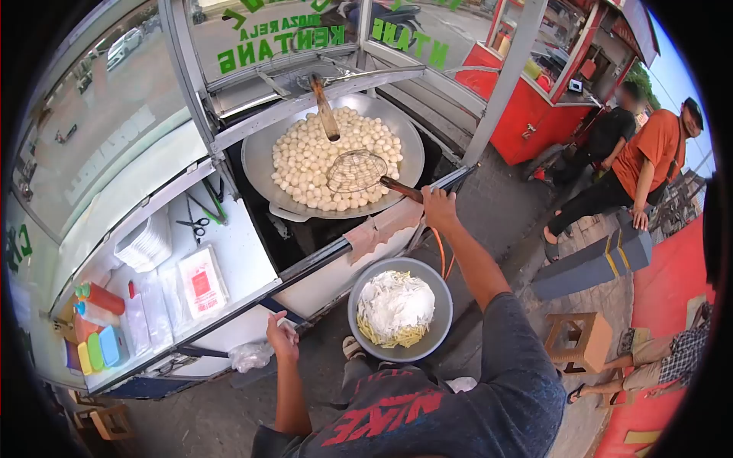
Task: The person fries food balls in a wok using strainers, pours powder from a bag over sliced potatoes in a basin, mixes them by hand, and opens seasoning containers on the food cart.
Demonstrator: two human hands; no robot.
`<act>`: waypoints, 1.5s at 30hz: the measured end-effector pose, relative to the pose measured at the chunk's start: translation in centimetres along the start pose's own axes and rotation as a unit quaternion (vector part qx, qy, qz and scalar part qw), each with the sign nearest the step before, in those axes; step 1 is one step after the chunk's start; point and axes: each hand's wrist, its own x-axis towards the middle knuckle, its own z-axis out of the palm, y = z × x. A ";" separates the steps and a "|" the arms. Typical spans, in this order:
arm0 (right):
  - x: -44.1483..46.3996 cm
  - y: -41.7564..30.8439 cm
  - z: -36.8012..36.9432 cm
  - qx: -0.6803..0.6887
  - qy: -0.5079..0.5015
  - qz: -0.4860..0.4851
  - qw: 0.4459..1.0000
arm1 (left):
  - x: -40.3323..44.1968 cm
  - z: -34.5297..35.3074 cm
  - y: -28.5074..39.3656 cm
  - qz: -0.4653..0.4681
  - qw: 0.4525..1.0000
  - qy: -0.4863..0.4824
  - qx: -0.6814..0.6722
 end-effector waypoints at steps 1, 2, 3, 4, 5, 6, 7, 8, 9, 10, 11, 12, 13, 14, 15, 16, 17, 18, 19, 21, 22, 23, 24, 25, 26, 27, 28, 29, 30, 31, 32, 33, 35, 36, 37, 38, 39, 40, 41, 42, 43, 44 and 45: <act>0.7 0.9 1.4 -0.041 -0.039 0.005 0.998 | 0.5 -0.1 -0.9 0.010 0.998 0.039 0.055; 1.6 1.4 3.2 -0.027 -0.059 -0.004 0.998 | 0.7 -0.1 -1.7 0.002 0.998 0.043 0.054; 2.5 1.6 4.2 -0.009 -0.077 -0.013 0.997 | 0.9 -0.3 -2.4 -0.004 0.997 0.049 0.054; 2.8 1.2 4.0 -0.011 -0.084 -0.026 0.996 | 1.1 -0.2 -3.4 -0.001 0.997 0.048 0.066; 3.1 0.4 3.9 -0.010 -0.092 -0.040 0.995 | 1.1 -0.4 -4.4 0.003 0.996 0.050 0.079; 3.8 -0.2 4.2 -0.014 -0.022 -0.053 0.998 | 1.2 -0.6 -5.4 0.018 0.992 0.039 0.118; 4.6 -1.1 4.5 -0.019 0.046 -0.069 0.996 | 1.2 -0.8 -6.2 0.015 0.990 0.035 0.139; 5.5 -2.0 3.8 -0.027 0.058 -0.097 0.993 | 1.1 -0.9 -7.1 0.011 0.986 0.030 0.161; 6.3 -2.4 2.4 -0.039 0.069 -0.121 0.990 | 1.1 -0.8 -8.2 0.006 0.983 0.020 0.184; 7.3 -3.0 0.8 -0.033 0.047 -0.124 0.991 | 1.2 -0.9 -9.3 0.002 0.975 -0.001 0.221; 8.1 -3.3 -1.2 -0.025 0.027 -0.127 0.991 | 1.4 -1.3 -10.4 0.002 0.966 -0.021 0.259; 8.1 -2.7 -4.1 0.007 0.029 -0.129 0.991 | 1.5 -1.9 -11.5 0.002 0.954 -0.039 0.296; 7.6 -2.2 -6.6 0.042 0.030 -0.133 0.990 | 1.5 -3.1 -12.7 -0.017 0.952 -0.052 0.302; 7.2 -1.4 -8.1 0.043 0.034 -0.129 0.990 | 1.7 -4.0 -13.9 -0.034 0.950 -0.065 0.304; 6.5 -0.3 -9.3 0.042 0.038 -0.123 0.991 | 1.6 -4.7 -14.6 -0.048 0.942 -0.055 0.326; 5.8 0.8 -9.8 0.041 0.041 -0.118 0.991 | 1.4 -5.4 -15.2 -0.062 0.934 -0.045 0.350; 5.3 1.8 -9.7 0.055 0.036 -0.109 0.992 | 1.0 -5.9 -15.6 -0.081 0.930 -0.017 0.358; 4.9 2.7 -9.6 0.067 0.031 -0.103 0.992 | 0.4 -6.1 -16.3 -0.100 0.926 0.014 0.364; 4.7 4.1 -9.4 0.078 0.028 -0.098 0.992 | -0.2 -6.1 -17.0 -0.122 0.923 0.028 0.363; 3.9 6.1 -9.0 0.164 0.011 -0.093 0.982 | -0.5 -8.6 -20.0 -0.142 0.906 0.060 0.394; 3.9 6.8 -8.0 0.178 -0.010 -0.099 0.979 | -0.3 -10.0 -22.1 -0.141 0.892 0.074 0.423; 3.7 7.5 -7.4 0.216 -0.022 -0.095 0.971 | -0.3 -8.3 -22.2 -0.128 0.877 0.078 0.456; 3.5 8.1 -6.6 0.242 -0.027 -0.097 0.965 | 0.9 -5.5 -22.1 -0.096 0.871 0.072 0.476; 3.5 8.7 -5.4 0.274 -0.031 -0.098 0.956 | 2.5 -2.6 -21.7 -0.057 0.865 0.066 0.494; 3.7 9.3 -4.7 0.312 -0.046 -0.103 0.943 | 4.2 0.4 -20.8 -0.016 0.860 0.065 0.506; 3.4 9.8 -4.3 0.350 -0.035 -0.103 0.930 | 5.8 4.2 -18.8 0.030 0.855 0.066 0.513; 3.6 10.5 -3.6 0.366 -0.050 -0.110 0.923 | 7.5 8.2 -16.2 0.080 0.846 0.066 0.523; 3.6 11.1 -3.0 0.404 -0.069 -0.103 0.907 | 8.8 11.6 -12.9 0.134 0.837 0.072 0.526; 3.4 11.8 -3.0 0.425 -0.086 -0.103 0.895 | 9.5 15.0 -10.2 0.179 0.827 0.077 0.528; 3.5 12.5 -2.4 0.442 -0.077 -0.106 0.887 | 10.5 18.2 -6.6 0.223 0.817 0.080 0.525; 3.5 12.7 -1.6 0.459 -0.070 -0.107 0.879 | 10.6 21.0 -4.0 0.258 0.807 0.083 0.525; 3.7 13.0 -0.9 0.471 -0.060 -0.110 0.873 | 10.8 23.7 -1.2 0.289 0.799 0.086 0.520; 5.1 13.3 0.6 0.484 -0.091 -0.108 0.864 | 10.9 27.5 3.5 0.339 0.786 0.091 0.510; 5.4 13.4 1.1 0.481 -0.091 -0.107 0.865 | 11.0 28.6 5.6 0.357 0.779 0.090 0.507; 5.7 13.9 1.0 0.481 -0.088 -0.109 0.866 | 10.8 29.3 7.0 0.370 0.775 0.093 0.505; 5.7 14.1 1.1 0.482 -0.086 -0.113 0.865 | 10.9 29.7 8.7 0.384 0.770 0.093 0.501; 5.7 13.9 1.1 0.483 -0.087 -0.116 0.864 | 10.7 29.6 9.2 0.391 0.768 0.094 0.498; 6.1 13.5 1.6 0.491 -0.076 -0.110 0.861 | 10.5 29.4 10.2 0.399 0.768 0.094 0.493; 6.4 13.1 2.1 0.495 -0.074 -0.109 0.859 | 10.6 29.3 10.9 0.405 0.767 0.090 0.490; 6.4 13.1 1.8 0.500 -0.076 -0.108 0.856 | 10.2 29.1 11.2 0.408 0.766 0.089 0.489; 5.9 12.7 1.5 0.505 -0.080 -0.108 0.852 | 10.0 28.7 11.3 0.408 0.766 0.088 0.489; 5.8 12.2 1.8 0.507 -0.064 -0.116 0.852 | 9.8 28.9 11.2 0.411 0.764 0.083 0.491; 5.6 11.7 1.8 0.501 -0.066 -0.112 0.856 | 9.6 28.4 10.5 0.410 0.766 0.081 0.488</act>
